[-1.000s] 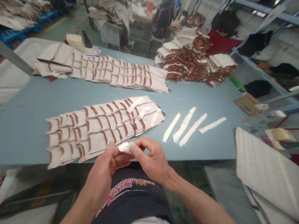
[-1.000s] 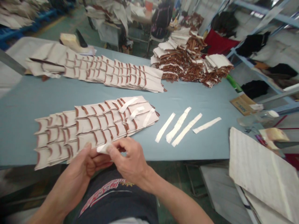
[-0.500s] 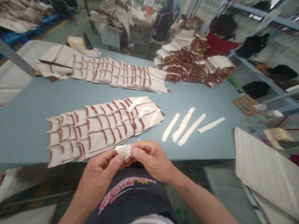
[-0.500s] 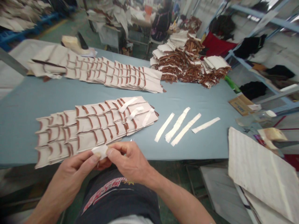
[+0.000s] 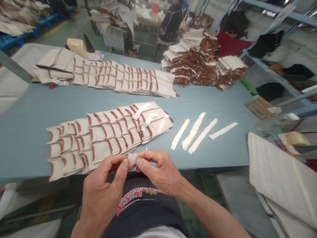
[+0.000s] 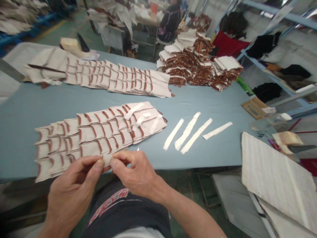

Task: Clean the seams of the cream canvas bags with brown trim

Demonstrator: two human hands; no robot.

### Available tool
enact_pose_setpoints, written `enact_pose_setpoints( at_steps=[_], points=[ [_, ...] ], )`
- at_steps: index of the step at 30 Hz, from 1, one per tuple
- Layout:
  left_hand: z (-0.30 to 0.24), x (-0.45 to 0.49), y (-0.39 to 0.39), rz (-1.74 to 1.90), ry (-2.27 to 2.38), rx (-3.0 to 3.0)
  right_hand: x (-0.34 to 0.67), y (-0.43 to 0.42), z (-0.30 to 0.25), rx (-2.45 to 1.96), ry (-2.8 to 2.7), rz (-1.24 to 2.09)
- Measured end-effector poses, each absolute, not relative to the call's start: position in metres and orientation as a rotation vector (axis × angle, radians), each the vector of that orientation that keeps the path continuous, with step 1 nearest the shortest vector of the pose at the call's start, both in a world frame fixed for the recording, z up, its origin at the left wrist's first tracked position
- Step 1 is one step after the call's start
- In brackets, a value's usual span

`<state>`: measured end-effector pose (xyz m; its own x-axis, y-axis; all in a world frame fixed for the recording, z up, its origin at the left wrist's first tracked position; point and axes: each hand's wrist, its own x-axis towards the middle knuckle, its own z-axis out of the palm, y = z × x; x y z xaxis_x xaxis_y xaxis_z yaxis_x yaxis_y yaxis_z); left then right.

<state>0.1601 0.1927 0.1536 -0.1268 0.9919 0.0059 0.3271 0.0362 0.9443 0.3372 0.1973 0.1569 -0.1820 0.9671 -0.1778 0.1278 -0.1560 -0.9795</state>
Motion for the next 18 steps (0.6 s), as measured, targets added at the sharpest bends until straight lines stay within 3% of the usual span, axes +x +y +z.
enact_pose_setpoints(
  at_steps=[18],
  points=[
    [0.136, 0.149, 0.207, 0.839, 1.404, 1.657, 0.336, 0.205, 0.150, -1.471, -1.471, 1.175]
  ],
)
